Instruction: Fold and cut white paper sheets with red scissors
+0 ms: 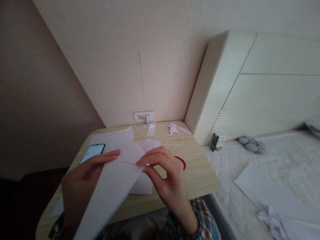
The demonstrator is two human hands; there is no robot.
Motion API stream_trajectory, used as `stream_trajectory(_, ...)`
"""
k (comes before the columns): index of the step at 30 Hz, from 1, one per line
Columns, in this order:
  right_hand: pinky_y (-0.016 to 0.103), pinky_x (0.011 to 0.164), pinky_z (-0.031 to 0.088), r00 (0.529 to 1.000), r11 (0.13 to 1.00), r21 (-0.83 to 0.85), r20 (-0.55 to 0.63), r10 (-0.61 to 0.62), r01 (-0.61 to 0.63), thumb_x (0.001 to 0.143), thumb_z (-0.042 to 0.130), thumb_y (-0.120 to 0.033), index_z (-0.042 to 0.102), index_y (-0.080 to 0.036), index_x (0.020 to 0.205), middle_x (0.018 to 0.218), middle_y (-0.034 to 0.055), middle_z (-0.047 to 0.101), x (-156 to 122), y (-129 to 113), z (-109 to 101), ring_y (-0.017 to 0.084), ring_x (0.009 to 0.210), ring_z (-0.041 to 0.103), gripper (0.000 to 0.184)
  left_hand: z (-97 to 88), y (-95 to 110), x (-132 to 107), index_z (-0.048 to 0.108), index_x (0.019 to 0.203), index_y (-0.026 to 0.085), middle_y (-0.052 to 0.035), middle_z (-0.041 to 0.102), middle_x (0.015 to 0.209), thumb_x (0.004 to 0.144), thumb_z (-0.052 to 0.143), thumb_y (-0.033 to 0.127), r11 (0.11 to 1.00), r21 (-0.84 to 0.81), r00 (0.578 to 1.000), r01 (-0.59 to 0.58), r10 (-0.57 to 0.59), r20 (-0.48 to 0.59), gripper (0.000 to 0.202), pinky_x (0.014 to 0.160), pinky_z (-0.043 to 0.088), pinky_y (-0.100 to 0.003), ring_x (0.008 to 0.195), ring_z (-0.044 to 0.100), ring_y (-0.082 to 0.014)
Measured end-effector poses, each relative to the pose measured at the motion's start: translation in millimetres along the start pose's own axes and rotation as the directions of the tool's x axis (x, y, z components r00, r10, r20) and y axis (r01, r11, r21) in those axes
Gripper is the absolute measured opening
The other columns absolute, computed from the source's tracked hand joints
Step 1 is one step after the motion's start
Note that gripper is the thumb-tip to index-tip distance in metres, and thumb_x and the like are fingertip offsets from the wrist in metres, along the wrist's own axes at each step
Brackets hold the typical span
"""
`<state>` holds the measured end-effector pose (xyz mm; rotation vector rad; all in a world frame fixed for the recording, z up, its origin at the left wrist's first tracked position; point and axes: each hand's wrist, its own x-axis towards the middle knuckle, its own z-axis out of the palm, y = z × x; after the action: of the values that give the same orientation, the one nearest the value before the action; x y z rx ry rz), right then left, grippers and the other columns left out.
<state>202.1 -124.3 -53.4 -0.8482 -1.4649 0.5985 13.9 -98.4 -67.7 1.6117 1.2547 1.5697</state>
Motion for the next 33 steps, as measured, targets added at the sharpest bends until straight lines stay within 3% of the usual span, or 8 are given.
stream_trajectory(6, 0.020, 0.062, 0.053, 0.953, 0.891, 0.349, 0.029, 0.301, -0.291, 0.086, 0.071, -0.031, 0.069, -0.026, 0.093, 0.087, -0.0008, 0.068, 0.4, 5.0, 7.3, 0.012, 0.076, 0.068, 0.008, 0.7, -0.3, -3.9, 0.075, 0.087, 0.030, 0.0053, 0.078, 0.099, 0.080, 0.068, 0.006, 0.947, 0.113, 0.928, -0.300, 0.317, -0.194, 0.026, 0.094, 0.054, -0.034, 0.097, 0.072, -0.0168)
stream_trajectory(11, 0.023, 0.057, 0.047, 0.870, 0.798, 0.347, 0.233, 0.435, -0.492, 0.091, 0.049, -0.061, 0.065, -0.018, 0.073, 0.063, -0.0006, 0.060, -2.2, 10.1, 11.3, 0.011, 0.057, 0.057, 0.050, -1.2, -7.3, -0.4, 0.075, 0.088, 0.024, -0.0002, 0.079, 0.095, 0.084, 0.065, 0.010, 0.867, 0.188, 0.842, -0.462, 0.495, -0.215, 0.018, 0.088, 0.058, -0.036, 0.093, 0.074, -0.0197)
stream_trajectory(16, 0.022, 0.051, 0.038, 0.817, 0.753, 0.330, 0.325, 0.476, -0.570, 0.086, 0.062, -0.056, 0.055, -0.019, 0.056, 0.052, -0.0032, 0.055, -5.8, 8.3, 12.8, 0.011, 0.051, 0.052, 0.048, 1.6, -7.0, 0.3, 0.075, 0.089, 0.023, 0.0004, 0.078, 0.099, 0.079, 0.066, 0.002, 0.834, 0.175, 0.810, -0.523, 0.551, -0.200, 0.024, 0.086, 0.059, -0.036, 0.094, 0.074, -0.0211)
stream_trajectory(21, 0.023, 0.052, 0.034, 0.876, 0.887, 0.123, 0.265, 0.403, -0.446, 0.090, 0.061, -0.041, 0.054, -0.019, 0.053, 0.051, -0.0033, 0.054, -0.8, 4.6, 8.7, 0.011, 0.052, 0.050, 0.044, 8.2, 2.3, -3.6, 0.076, 0.084, 0.028, 0.0038, 0.074, 0.115, 0.079, 0.068, 0.003, 0.927, 0.150, 0.876, -0.345, 0.375, -0.304, 0.026, 0.096, 0.052, -0.032, 0.104, 0.070, -0.0174)
stream_trajectory(24, 0.025, 0.056, 0.034, 0.931, 0.956, -0.058, 0.214, 0.294, -0.289, 0.092, 0.058, -0.031, 0.053, -0.019, 0.051, 0.052, -0.0028, 0.053, 3.1, 2.4, 6.8, 0.011, 0.055, 0.049, 0.043, 9.3, 9.8, -5.6, 0.073, 0.106, 0.032, 0.0038, 0.070, 0.125, 0.086, 0.065, 0.016, 0.975, -0.187, 0.956, -0.119, 0.062, -0.286, 0.027, 0.095, 0.053, -0.026, 0.116, 0.064, -0.0168)
stream_trajectory(26, 0.025, 0.055, 0.034, 0.948, 0.967, -0.116, 0.202, 0.246, -0.227, 0.092, 0.056, -0.028, 0.051, -0.019, 0.050, 0.051, -0.0026, 0.053, 4.7, 0.6, 6.6, 0.011, 0.054, 0.049, 0.044, 7.1, 13.4, -6.2, 0.064, 0.124, 0.032, -0.0003, 0.073, 0.119, 0.087, 0.065, 0.034, 0.913, -0.402, 0.981, 0.074, -0.139, -0.135, 0.037, 0.083, 0.059, -0.025, 0.110, 0.068, -0.0197)
stream_trajectory(30, 0.026, 0.054, 0.035, 0.957, 0.963, -0.164, 0.161, 0.242, -0.216, 0.092, 0.057, -0.032, 0.053, -0.019, 0.050, 0.052, -0.0018, 0.055, 5.1, -0.3, 6.1, 0.013, 0.053, 0.051, 0.044, 3.9, 16.8, -6.4, 0.055, 0.133, 0.024, -0.0077, 0.079, 0.096, 0.072, 0.071, 0.061, 0.815, -0.480, 0.945, 0.325, -0.295, 0.138, 0.073, 0.063, 0.062, -0.032, 0.086, 0.074, -0.0277)
stream_trajectory(33, 0.026, 0.054, 0.036, 0.956, 0.971, -0.106, 0.183, 0.230, -0.214, 0.092, 0.058, -0.042, 0.055, -0.019, 0.052, 0.054, -0.0011, 0.055, 4.8, 2.5, 3.3, 0.014, 0.054, 0.051, 0.046, 7.6, 20.1, -5.5, 0.069, 0.109, 0.019, -0.0056, 0.078, 0.079, 0.067, 0.080, 0.044, 0.854, -0.353, 0.924, 0.381, -0.368, 0.108, 0.050, 0.059, 0.060, -0.029, 0.069, 0.073, -0.0235)
